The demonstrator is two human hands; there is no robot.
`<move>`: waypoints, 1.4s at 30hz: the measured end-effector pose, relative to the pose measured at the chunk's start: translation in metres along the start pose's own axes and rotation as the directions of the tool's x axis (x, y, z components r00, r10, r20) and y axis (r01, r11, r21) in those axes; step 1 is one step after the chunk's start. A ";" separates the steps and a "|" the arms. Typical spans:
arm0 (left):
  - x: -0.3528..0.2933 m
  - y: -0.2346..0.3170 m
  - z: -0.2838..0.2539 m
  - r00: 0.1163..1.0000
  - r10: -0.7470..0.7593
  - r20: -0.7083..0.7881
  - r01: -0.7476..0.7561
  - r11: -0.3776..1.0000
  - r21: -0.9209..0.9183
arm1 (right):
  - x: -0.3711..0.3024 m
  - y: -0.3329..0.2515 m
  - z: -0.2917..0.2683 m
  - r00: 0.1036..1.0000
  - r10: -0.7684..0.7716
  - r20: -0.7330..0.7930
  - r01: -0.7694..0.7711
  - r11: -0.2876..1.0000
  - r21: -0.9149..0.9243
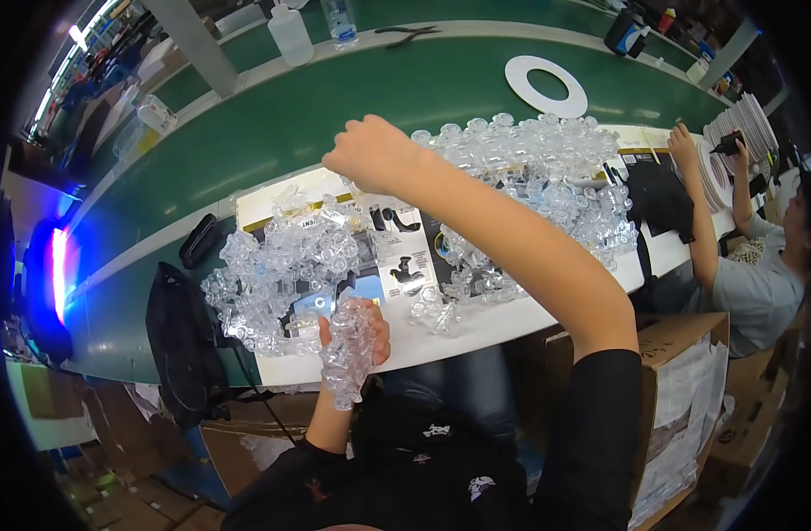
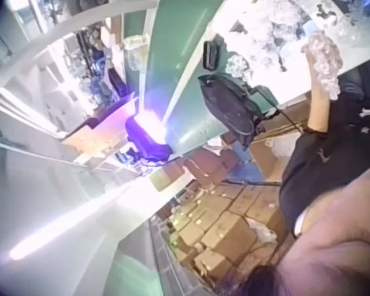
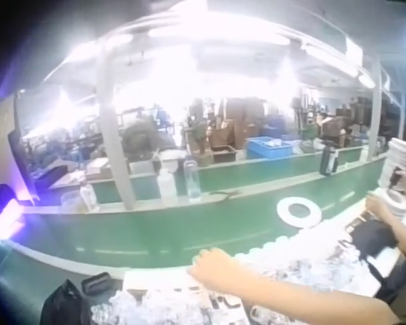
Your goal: Assembling small clear plastic components at a factory workbench.
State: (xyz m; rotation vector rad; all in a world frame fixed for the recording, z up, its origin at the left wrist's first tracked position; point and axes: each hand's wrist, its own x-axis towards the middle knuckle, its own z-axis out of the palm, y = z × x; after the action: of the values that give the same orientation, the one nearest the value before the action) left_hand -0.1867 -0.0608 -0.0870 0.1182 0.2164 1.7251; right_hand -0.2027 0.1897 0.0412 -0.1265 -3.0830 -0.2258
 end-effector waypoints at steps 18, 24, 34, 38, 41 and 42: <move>0.002 0.005 0.001 0.969 -0.098 0.229 0.113 0.992 -0.056 | -0.100 0.155 -0.053 0.743 0.633 -0.217 -0.254 0.567 0.784; 0.001 0.005 0.004 0.984 -0.113 0.140 0.123 0.990 -0.065 | -0.179 0.235 -0.044 0.529 0.838 -0.134 -0.552 0.460 0.695; 0.006 0.008 -0.004 0.953 -0.136 0.271 0.175 0.977 -0.124 | -0.225 0.276 0.002 0.472 0.850 -0.235 -0.682 0.521 0.514; 0.004 0.011 -0.002 0.958 -0.141 0.250 0.179 0.974 -0.137 | -0.212 0.264 -0.002 0.506 0.783 -0.361 -0.749 0.607 0.266; 0.003 0.010 -0.002 0.961 -0.141 0.238 0.175 0.976 -0.128 | -0.207 0.268 -0.007 0.517 0.717 -0.468 -0.809 0.588 0.007; 0.003 0.010 -0.002 0.961 -0.141 0.236 0.173 0.977 -0.122 | -0.205 0.273 -0.009 0.516 0.695 -0.501 -0.825 0.560 -0.073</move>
State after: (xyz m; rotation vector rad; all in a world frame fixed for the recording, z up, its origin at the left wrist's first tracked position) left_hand -0.1971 -0.0594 -0.0872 0.1870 -0.0637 1.5478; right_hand 0.0254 0.4415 0.0778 -1.2597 -2.2216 -0.5773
